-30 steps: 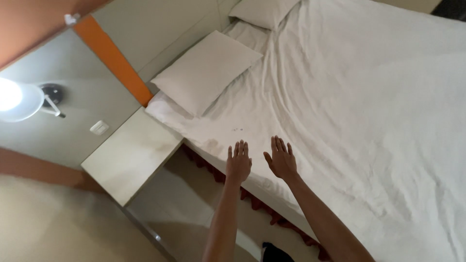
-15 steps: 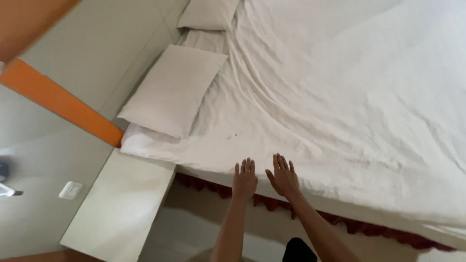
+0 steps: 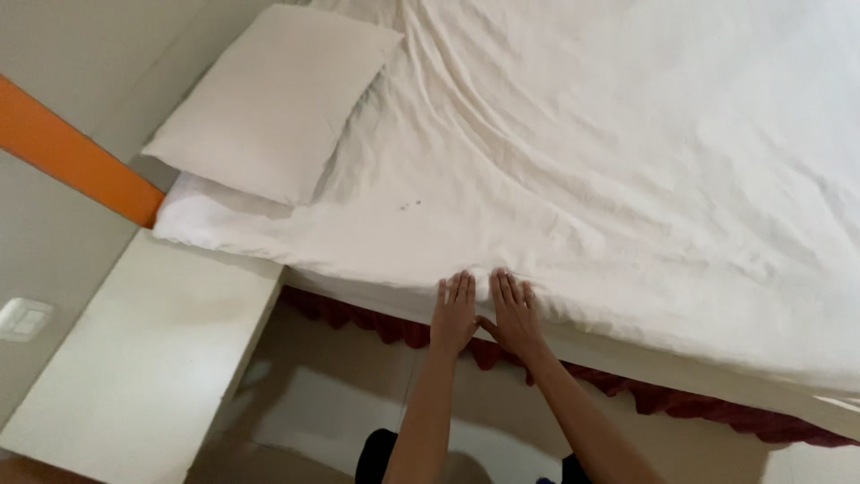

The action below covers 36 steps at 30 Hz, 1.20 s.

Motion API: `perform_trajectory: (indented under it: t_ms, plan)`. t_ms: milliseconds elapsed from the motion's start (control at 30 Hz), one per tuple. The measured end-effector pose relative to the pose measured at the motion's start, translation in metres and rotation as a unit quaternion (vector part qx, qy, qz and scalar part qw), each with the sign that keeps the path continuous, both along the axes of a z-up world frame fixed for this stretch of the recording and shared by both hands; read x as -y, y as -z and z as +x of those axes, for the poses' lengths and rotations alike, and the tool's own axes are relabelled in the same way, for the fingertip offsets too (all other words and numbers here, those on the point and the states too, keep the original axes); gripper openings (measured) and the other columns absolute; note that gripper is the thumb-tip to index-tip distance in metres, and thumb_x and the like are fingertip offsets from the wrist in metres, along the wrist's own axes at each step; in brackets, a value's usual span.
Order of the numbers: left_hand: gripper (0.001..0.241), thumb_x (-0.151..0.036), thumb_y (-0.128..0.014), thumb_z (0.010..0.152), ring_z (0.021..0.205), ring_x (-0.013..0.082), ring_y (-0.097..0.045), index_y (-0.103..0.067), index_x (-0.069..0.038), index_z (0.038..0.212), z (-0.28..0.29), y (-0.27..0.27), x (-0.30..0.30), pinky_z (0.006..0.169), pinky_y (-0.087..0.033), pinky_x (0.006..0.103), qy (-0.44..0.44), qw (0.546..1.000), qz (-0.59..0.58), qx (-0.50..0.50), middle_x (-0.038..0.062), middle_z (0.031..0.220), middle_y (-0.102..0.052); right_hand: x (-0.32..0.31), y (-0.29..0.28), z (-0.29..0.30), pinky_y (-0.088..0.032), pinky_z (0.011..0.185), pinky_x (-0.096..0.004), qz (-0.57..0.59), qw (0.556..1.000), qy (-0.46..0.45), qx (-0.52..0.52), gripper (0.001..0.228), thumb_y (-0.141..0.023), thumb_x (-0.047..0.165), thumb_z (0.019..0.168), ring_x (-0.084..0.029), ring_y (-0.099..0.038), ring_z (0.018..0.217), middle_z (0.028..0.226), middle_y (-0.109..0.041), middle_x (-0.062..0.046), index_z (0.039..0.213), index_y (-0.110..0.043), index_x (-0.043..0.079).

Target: The person smooths and tucks a white bedsheet onto a mattress. They start at the head of the bed, moving along the sides to the foot, and then return to the head to finish tucking the corners.

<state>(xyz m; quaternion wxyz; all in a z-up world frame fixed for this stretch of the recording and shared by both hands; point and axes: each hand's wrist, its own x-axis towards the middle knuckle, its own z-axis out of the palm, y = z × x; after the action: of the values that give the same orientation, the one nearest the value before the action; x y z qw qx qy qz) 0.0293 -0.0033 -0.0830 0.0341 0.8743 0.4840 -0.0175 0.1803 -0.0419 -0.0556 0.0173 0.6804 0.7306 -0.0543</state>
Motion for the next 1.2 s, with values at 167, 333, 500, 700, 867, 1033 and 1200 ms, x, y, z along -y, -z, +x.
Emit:
perform_trajectory:
  t_ms: [167, 333, 500, 700, 867, 1033, 1200]
  plan:
    - [0.107, -0.047, -0.073, 0.087, 0.158, 0.03, -0.012, -0.015, -0.001, 0.163, 0.005, 0.012, 0.0, 0.126, -0.009, 0.0514, 0.014, 0.995, 0.072, -0.072, 0.015, 0.172, -0.017, -0.003, 0.038, 0.008, -0.014, 0.126, -0.051, 0.133, 0.989, -0.036, 0.057, 0.092, -0.063, 0.041, 0.093, -0.031, -0.016, 0.157, 0.169, -0.018, -0.018, 0.16, -0.016, 0.0]
    - [0.078, -0.03, -0.063, 0.101, 0.159, 0.0296, -0.015, -0.025, -0.002, 0.163, 0.007, 0.06, -0.025, 0.13, -0.011, 0.0514, 0.007, 0.966, 0.256, -0.025, 0.014, 0.171, -0.023, -0.015, 0.051, 0.007, -0.016, 0.127, -0.048, 0.176, 0.975, -0.04, 0.13, 0.079, -0.059, 0.018, 0.096, -0.029, -0.019, 0.157, 0.171, -0.019, -0.017, 0.162, -0.019, -0.001]
    - [0.07, -0.022, -0.058, 0.1, 0.159, 0.0275, -0.018, -0.03, -0.004, 0.162, 0.005, 0.063, -0.023, 0.131, -0.012, 0.0502, 0.036, 0.969, 0.245, -0.005, 0.011, 0.171, -0.026, -0.012, 0.058, 0.015, -0.014, 0.13, -0.048, 0.233, 0.969, -0.069, 0.041, 0.068, -0.052, 0.011, 0.1, -0.026, -0.02, 0.159, 0.171, -0.025, -0.015, 0.162, -0.025, 0.0]
    - [0.066, -0.015, -0.056, 0.1, 0.158, 0.0275, -0.022, -0.034, -0.003, 0.161, -0.002, 0.065, -0.021, 0.131, -0.013, 0.0506, 0.058, 0.963, 0.255, 0.07, 0.012, 0.169, -0.031, -0.01, 0.055, 0.015, -0.016, 0.128, -0.048, 0.234, 0.969, -0.075, -0.001, 0.071, -0.059, 0.013, 0.096, -0.028, -0.025, 0.156, 0.167, -0.033, -0.015, 0.159, -0.03, 0.0]
    - [0.065, -0.005, -0.054, 0.098, 0.157, 0.0266, -0.026, -0.036, -0.002, 0.16, -0.004, 0.066, -0.018, 0.132, -0.017, 0.0497, 0.066, 0.949, 0.28, 0.131, 0.012, 0.168, -0.034, -0.002, 0.055, 0.009, -0.019, 0.129, -0.048, 0.296, 0.951, -0.075, -0.047, 0.072, -0.064, 0.015, 0.094, -0.028, -0.032, 0.154, 0.165, -0.039, -0.015, 0.158, -0.036, 0.001]
    - [0.064, 0.0, -0.052, 0.098, 0.158, 0.026, -0.026, -0.037, -0.001, 0.161, -0.003, 0.079, -0.021, 0.133, -0.018, 0.0485, 0.058, 0.929, 0.332, 0.156, 0.012, 0.168, -0.034, -0.004, 0.065, 0.009, -0.021, 0.129, -0.049, 0.342, 0.935, -0.09, -0.032, 0.069, -0.064, 0.013, 0.095, -0.029, -0.034, 0.154, 0.164, -0.041, -0.016, 0.158, -0.039, -0.001]
    - [0.067, 0.004, -0.05, 0.094, 0.158, 0.0269, -0.026, -0.036, 0.001, 0.16, -0.003, 0.079, -0.022, 0.132, -0.019, 0.0471, 0.068, 0.923, 0.346, 0.153, 0.015, 0.168, -0.035, -0.001, 0.062, 0.008, -0.022, 0.128, -0.049, 0.365, 0.926, -0.094, -0.015, 0.07, -0.063, 0.01, 0.092, -0.031, -0.035, 0.154, 0.164, -0.041, -0.019, 0.157, -0.04, -0.003]
